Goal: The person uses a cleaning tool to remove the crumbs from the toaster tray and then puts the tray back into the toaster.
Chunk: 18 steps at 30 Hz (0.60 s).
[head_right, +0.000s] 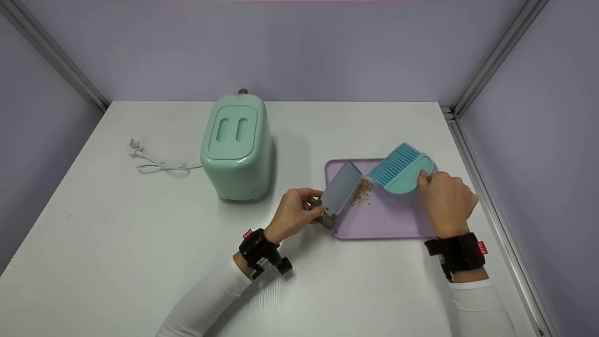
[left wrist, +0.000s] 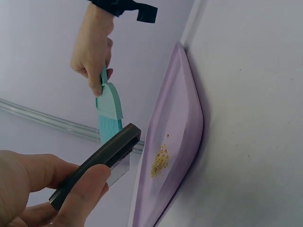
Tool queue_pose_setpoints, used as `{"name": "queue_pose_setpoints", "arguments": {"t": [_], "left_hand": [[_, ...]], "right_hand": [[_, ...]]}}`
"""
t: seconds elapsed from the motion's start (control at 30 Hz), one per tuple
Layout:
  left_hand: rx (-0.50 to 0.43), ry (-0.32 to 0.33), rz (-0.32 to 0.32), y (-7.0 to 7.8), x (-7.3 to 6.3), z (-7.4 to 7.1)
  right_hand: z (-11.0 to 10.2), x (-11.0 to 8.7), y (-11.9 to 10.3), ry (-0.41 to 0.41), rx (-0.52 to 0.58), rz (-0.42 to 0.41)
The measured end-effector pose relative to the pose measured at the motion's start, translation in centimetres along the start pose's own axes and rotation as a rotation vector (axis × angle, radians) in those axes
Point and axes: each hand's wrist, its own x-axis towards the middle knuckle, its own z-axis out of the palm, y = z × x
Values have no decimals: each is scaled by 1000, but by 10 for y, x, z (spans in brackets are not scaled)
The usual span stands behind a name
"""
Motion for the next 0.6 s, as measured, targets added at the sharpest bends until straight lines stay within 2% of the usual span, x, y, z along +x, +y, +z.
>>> {"name": "queue_pose_setpoints", "arguments": {"t": [0.37,0.6], "left_hand": [[-96,10,-68,0,-2,-7],[-211,30,-53,-5,-5,-20]], "right_hand": [[4,-18,4,-41,81,17],[11,-32,1,-5,113,13]]}}
